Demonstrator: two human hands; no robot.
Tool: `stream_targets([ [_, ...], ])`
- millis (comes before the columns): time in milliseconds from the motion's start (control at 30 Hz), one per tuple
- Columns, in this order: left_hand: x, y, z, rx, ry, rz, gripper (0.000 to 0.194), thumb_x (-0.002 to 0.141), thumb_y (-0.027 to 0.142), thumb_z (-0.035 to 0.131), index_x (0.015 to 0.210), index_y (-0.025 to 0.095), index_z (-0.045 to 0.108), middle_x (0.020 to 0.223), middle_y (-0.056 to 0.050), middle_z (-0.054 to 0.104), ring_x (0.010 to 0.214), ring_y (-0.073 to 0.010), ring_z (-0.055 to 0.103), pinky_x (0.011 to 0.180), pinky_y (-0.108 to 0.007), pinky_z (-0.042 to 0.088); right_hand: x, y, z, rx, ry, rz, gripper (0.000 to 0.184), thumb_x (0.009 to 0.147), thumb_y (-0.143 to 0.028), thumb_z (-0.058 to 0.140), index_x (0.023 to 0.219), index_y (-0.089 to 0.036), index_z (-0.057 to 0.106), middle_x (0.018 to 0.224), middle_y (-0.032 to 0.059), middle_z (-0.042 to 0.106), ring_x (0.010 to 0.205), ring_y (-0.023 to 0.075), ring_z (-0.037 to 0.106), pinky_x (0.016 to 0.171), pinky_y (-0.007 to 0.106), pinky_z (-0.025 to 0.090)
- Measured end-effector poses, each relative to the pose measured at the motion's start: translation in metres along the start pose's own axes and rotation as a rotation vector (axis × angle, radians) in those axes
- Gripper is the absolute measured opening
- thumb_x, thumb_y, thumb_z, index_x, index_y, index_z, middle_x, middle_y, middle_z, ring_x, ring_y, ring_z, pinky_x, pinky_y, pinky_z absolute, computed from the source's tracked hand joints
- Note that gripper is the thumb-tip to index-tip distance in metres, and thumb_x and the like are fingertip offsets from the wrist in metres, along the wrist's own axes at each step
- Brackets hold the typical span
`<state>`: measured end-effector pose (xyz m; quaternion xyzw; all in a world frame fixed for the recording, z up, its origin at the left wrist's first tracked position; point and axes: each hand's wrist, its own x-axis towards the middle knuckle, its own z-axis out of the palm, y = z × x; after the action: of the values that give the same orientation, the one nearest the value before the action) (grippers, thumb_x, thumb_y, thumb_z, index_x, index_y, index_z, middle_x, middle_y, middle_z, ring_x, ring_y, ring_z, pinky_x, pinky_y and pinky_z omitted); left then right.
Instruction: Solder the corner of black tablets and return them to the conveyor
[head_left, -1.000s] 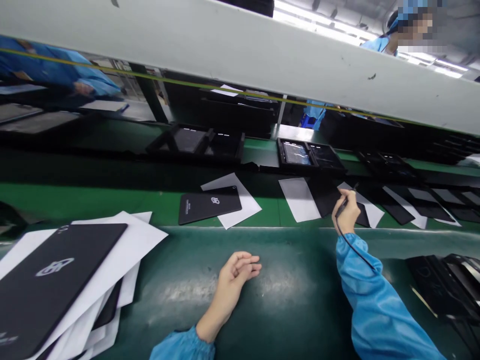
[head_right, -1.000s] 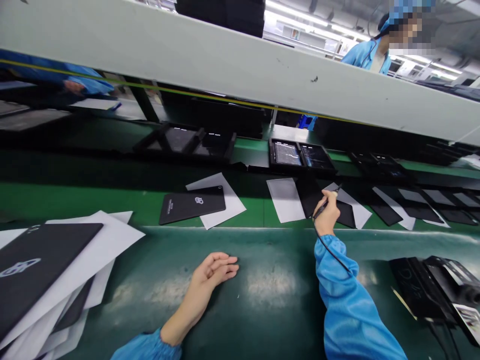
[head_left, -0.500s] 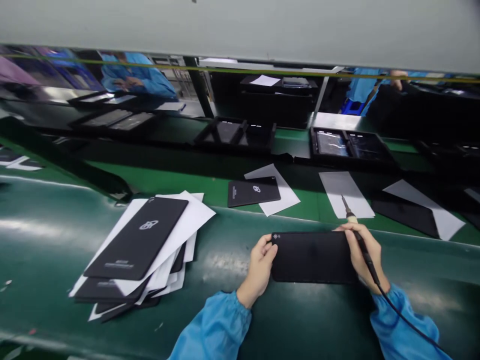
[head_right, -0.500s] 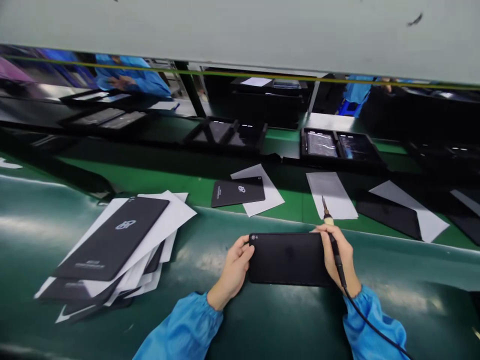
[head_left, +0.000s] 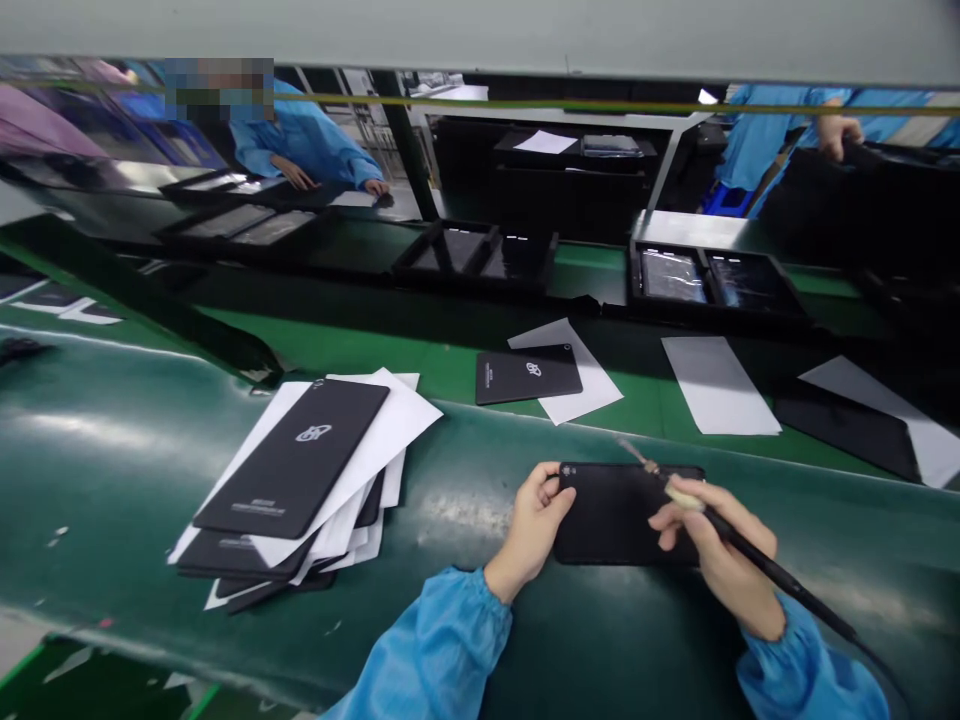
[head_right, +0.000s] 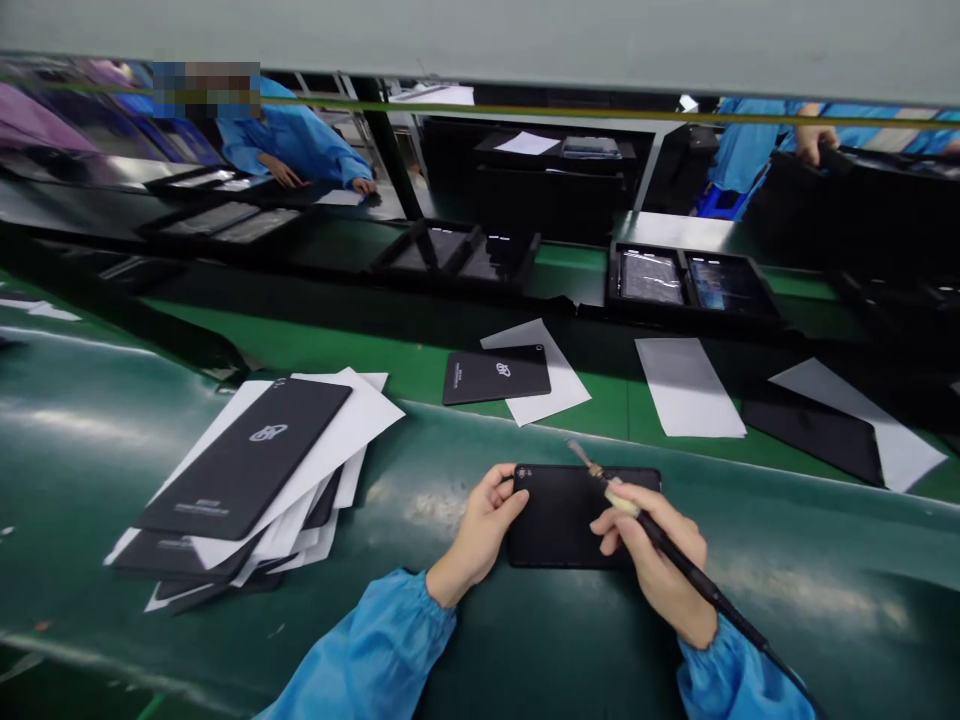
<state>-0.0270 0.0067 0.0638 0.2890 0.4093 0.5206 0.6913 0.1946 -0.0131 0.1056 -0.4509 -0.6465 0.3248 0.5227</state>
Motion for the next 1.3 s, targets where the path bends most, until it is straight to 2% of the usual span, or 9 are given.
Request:
stream_targets([
  [67, 0.0, 0.0, 0.0, -0.001, -0.002, -0.002, 0.029, 0.078, 0.027, 0.076, 0.099, 0.018, 0.057, 0.085, -0.003, 0.075, 0.071, -0.0142, 0.069, 0.069, -0.025, 0.053, -0.001, 0.001, 0.002, -0.025, -0.063, -0.072, 0.023, 0.1, -0.025, 0.06, 0.121, -0.023, 0.068, 0.082, 0.0029, 0.072, 0.061, 0.0172, 0.067, 0.062, 0.03, 0.057],
  [200, 0.001, -0.001, 0.0, 0.0, 0.005, -0.002, 0.028, 0.078, 0.025, 0.076, 0.097, 0.019, 0.056, 0.081, -0.001, 0.075, 0.067, -0.013, 0.068, 0.065, -0.023, 0.053, 0.002, 0.0, 0.004, -0.123, -0.137, -0.201, 0.019, 0.096, -0.02, 0.063, 0.114, -0.023, 0.072, 0.093, 0.0051, 0.071, 0.084, 0.0215, 0.069, 0.076, 0.033, 0.056],
  [333, 0.001, -0.001, 0.0, -0.01, 0.01, 0.007, 0.029, 0.077, 0.024, 0.076, 0.096, 0.019, 0.055, 0.08, -0.001, 0.074, 0.067, -0.0132, 0.069, 0.064, -0.023, 0.052, 0.002, -0.005, 0.011, -0.142, -0.154, -0.191, 0.019, 0.092, -0.01, 0.064, 0.105, -0.022, 0.07, 0.094, 0.0041, 0.071, 0.085, 0.0185, 0.069, 0.075, 0.028, 0.055],
  [467, 0.001, -0.002, 0.0, -0.02, 0.005, 0.004, 0.03, 0.076, 0.024, 0.077, 0.096, 0.019, 0.055, 0.08, -0.001, 0.074, 0.067, -0.0144, 0.07, 0.063, -0.023, 0.052, 0.002, -0.006, 0.015, -0.126, -0.22, -0.22, 0.023, 0.091, -0.006, 0.064, 0.107, -0.021, 0.07, 0.096, 0.0055, 0.07, 0.087, 0.0186, 0.069, 0.076, 0.028, 0.055],
  [833, 0.002, -0.001, -0.002, 0.006, 0.003, 0.01, 0.029, 0.077, 0.026, 0.076, 0.096, 0.019, 0.055, 0.079, -0.002, 0.074, 0.067, -0.014, 0.069, 0.062, -0.022, 0.051, 0.004, 0.002, 0.017, -0.127, -0.277, -0.191, 0.024, 0.092, -0.009, 0.063, 0.11, -0.022, 0.072, 0.104, 0.0071, 0.069, 0.094, 0.0206, 0.068, 0.081, 0.031, 0.057],
  [1300, 0.001, -0.002, -0.002, 0.022, 0.002, 0.016, 0.03, 0.077, 0.028, 0.077, 0.097, 0.019, 0.056, 0.08, -0.002, 0.074, 0.068, -0.0145, 0.069, 0.063, -0.023, 0.052, 0.01, -0.001, 0.021, -0.089, -0.224, -0.153, 0.018, 0.093, -0.015, 0.062, 0.105, -0.021, 0.074, 0.098, 0.0081, 0.071, 0.089, 0.0218, 0.07, 0.079, 0.031, 0.059],
])
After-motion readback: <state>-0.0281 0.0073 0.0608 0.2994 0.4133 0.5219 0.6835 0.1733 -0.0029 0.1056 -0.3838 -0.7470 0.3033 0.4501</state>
